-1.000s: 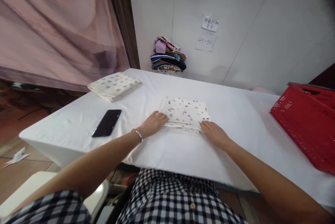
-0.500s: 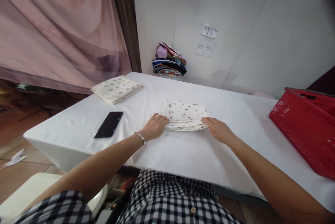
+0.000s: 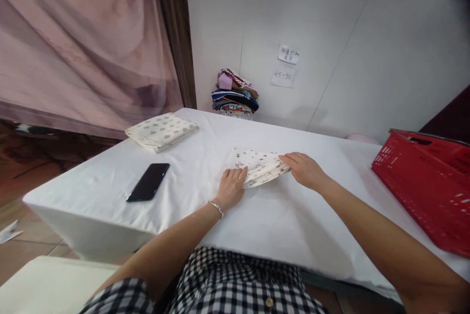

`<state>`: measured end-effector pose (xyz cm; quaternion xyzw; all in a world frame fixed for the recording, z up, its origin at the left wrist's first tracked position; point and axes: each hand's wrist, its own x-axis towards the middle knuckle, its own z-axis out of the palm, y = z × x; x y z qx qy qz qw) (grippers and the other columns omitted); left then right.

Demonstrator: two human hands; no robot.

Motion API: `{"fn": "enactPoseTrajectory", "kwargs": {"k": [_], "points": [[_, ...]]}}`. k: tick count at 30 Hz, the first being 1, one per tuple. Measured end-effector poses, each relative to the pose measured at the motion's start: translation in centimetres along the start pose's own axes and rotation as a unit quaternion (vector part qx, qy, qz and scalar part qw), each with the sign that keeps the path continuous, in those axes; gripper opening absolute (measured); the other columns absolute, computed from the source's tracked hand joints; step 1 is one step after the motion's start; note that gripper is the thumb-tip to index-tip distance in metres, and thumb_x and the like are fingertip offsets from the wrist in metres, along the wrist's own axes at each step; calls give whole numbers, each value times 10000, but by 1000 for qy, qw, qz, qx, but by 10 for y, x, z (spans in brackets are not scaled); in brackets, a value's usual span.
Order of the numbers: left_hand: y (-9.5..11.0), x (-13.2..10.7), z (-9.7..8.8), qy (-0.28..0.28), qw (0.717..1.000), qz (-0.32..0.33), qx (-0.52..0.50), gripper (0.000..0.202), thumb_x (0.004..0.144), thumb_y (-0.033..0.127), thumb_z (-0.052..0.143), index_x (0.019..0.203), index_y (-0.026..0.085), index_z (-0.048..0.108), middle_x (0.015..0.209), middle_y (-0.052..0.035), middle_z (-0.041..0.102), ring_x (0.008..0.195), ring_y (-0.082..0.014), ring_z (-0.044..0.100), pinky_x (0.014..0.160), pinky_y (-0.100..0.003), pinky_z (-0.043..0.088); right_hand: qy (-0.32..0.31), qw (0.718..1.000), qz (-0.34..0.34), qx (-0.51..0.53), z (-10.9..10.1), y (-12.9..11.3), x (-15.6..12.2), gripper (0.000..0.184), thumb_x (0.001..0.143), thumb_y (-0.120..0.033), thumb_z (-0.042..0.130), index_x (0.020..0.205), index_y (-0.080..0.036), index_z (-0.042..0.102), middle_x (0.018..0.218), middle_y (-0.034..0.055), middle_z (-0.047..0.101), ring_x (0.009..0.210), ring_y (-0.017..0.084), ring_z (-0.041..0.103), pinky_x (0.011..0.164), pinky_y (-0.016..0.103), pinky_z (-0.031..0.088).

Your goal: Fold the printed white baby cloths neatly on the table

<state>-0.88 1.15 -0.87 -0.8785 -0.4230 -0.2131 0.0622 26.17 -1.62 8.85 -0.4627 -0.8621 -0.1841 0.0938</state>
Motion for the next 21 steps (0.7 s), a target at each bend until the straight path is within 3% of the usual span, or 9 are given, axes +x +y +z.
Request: {"fn": "enactPoseTrajectory", "kwargs": {"k": [6,12,17,21], "points": [[-13,-2,-11,26,1000,-2,-6,608,690,91,461,1288,138,363,1094,-124,572,1035,-246,505,917,-400,345,5,1000,17,19,0,1,-8,596,732,7,319,1278,-191,451,1170,82,571,1047,236,511,851,396,439],[-21,8,-44,45,998,-16,-32,529,723,151,508,1243,179,415,1109,-102,595,1012,-246,544,933,-413,349,25,999,28,17,-16,1,-14,581,749,-16,333,1283,-217,442,1169,69,575,1037,233,519,838,388,448],[-7,26,-107,55,991,-49,-108,528,738,256,558,1247,212,423,1061,-45,625,935,-223,582,854,-360,420,61,997,40,-30,-59,17,-22,529,744,-54,371,1235,-223,478,1179,61,573,1059,238,519,883,399,428],[3,43,-165,-10,969,-43,-245,581,740,373,579,1278,252,395,1046,-3,620,839,-170,602,739,-287,461,83,994,47,-54,-107,35,-26,519,719,-92,410,1209,-237,500,1152,45,588,1021,236,548,864,382,439]]}}
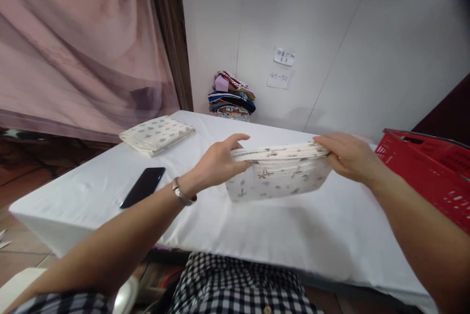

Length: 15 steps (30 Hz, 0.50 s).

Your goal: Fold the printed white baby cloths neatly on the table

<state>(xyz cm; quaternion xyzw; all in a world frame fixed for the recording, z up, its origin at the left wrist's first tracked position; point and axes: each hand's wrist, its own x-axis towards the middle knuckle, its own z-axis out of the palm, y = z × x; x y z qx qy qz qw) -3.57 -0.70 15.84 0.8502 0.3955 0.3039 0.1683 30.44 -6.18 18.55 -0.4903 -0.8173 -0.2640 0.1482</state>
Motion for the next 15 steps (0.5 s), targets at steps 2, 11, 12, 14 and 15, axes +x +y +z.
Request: {"fn": "enactPoseTrajectory", "kwargs": {"k": [2,11,12,14,15], "points": [[5,11,-14,-65,996,-15,-53,600,736,417,577,1284,240,409,1039,-16,624,821,-167,607,706,-276,465,-13,1000,6,6,-13,10,6,523,705,-101,415,1195,-249,516,1132,32,602,1002,234,560,828,370,453],[-97,79,57,-262,931,-213,-138,463,620,415,641,1036,214,618,965,-42,682,855,-212,621,662,-282,488,-255,939,145,177,124,19,43,461,672,-111,453,1079,-231,633,1016,21,679,902,200,616,787,284,477],[-110,83,71,-250,933,-232,-114,417,612,407,644,980,211,636,976,-46,680,872,-221,617,657,-284,488,-276,926,167,198,146,16,45,448,669,-104,452,1055,-221,647,1030,26,676,916,196,614,798,275,476],[-130,86,94,-230,940,-242,-77,323,616,392,633,876,202,656,964,-51,683,880,-233,615,651,-290,487,-289,914,190,214,181,13,47,434,661,-95,453,1021,-212,665,1054,35,669,954,202,604,828,284,468],[-138,87,102,-222,940,-247,-72,302,618,394,631,850,201,659,951,-52,685,874,-235,617,647,-290,486,-292,911,195,218,194,13,48,435,656,-91,456,1018,-207,668,1052,42,669,957,205,604,832,290,468]]}}
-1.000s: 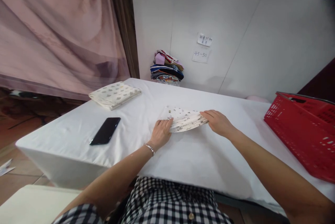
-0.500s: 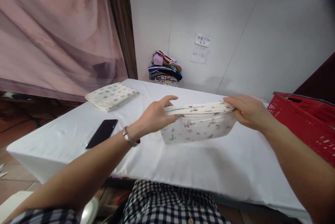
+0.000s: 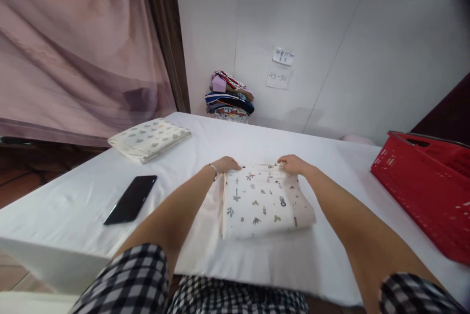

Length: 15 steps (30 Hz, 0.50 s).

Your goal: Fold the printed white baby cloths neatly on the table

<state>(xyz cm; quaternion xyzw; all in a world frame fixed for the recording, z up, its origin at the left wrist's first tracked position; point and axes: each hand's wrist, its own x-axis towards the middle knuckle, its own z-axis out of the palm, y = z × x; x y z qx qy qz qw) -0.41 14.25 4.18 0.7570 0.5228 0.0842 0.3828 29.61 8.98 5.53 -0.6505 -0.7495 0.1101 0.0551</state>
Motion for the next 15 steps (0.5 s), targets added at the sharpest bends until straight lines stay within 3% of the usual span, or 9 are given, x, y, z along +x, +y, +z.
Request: {"fn": "enactPoseTrajectory", "kwargs": {"k": [3,8,12,15], "points": [[-15,15,5,1,999,-15,-30,327,620,427,634,867,214,656,930,-45,689,852,-229,625,633,-289,486,-10,1000,1,20,12,12,19,435,639,-83,465,1005,-198,672,1004,46,684,918,201,619,807,285,479],[-30,35,-2,-8,999,9,-34,414,615,525,629,883,210,650,959,-56,678,883,-229,617,677,-287,485,-6,997,6,76,20,29,47,398,664,-95,468,991,-202,668,934,16,701,839,161,639,757,244,495],[-37,43,2,67,997,17,30,470,663,550,587,950,181,632,978,-88,662,843,-229,623,681,-295,484,65,992,38,104,37,40,58,380,728,-126,434,1047,-174,634,1063,53,659,967,173,603,866,294,460],[-37,35,10,151,982,74,79,453,735,476,557,1089,194,578,1048,-77,634,880,-214,609,728,-306,480,143,980,44,133,46,46,48,327,792,-211,405,1032,-194,626,1089,56,636,988,178,583,883,334,448]]}}
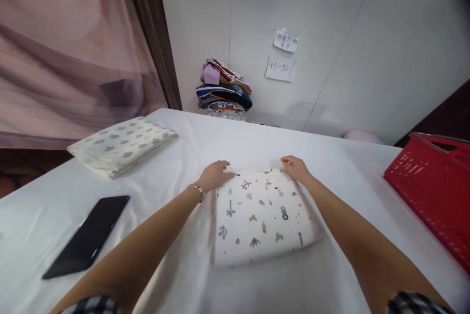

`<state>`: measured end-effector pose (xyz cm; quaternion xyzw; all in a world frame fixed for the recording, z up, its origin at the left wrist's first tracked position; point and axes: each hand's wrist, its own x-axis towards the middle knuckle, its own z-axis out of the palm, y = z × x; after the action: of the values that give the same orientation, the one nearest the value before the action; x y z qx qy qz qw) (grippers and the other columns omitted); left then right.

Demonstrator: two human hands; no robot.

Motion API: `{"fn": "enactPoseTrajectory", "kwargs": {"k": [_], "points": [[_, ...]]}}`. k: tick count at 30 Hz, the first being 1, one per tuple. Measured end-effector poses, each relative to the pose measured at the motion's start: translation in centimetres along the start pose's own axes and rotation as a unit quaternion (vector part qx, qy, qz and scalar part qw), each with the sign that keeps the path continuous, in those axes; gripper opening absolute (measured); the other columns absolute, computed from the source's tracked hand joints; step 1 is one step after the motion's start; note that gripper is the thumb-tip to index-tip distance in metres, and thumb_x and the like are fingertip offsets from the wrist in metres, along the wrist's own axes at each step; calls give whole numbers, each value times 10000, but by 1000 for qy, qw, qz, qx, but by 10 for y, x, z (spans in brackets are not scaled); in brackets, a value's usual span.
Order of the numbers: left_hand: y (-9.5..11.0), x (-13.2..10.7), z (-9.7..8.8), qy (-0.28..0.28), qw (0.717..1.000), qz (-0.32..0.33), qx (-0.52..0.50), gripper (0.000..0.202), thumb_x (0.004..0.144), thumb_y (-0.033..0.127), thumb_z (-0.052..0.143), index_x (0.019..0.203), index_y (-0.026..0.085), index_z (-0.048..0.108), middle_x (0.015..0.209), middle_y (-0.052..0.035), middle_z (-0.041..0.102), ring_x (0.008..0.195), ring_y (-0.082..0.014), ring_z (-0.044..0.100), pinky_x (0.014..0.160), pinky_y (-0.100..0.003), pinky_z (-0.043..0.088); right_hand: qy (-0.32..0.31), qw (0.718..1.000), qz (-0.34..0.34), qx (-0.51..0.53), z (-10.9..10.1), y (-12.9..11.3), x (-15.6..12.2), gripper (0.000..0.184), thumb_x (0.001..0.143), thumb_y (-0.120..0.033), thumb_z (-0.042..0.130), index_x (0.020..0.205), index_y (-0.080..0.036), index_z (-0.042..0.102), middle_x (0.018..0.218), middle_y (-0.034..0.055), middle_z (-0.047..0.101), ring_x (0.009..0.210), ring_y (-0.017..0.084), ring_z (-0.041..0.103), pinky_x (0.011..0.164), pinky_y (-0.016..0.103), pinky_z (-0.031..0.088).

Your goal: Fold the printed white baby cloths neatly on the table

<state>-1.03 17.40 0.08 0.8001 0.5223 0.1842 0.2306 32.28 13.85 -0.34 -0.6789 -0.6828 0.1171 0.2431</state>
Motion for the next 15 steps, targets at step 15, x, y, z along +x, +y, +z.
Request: {"fn": "enactPoseTrajectory", "kwargs": {"k": [15], "points": [[32,-8,9,-10,992,118,43,139,764,326,572,783,189,584,909,-26,601,850,-181,550,746,-300,427,-29,994,-100,29,8,-7,-23,147,773,-293,547,882,-219,613,1191,64,551,1161,215,442,999,405,329]]}}
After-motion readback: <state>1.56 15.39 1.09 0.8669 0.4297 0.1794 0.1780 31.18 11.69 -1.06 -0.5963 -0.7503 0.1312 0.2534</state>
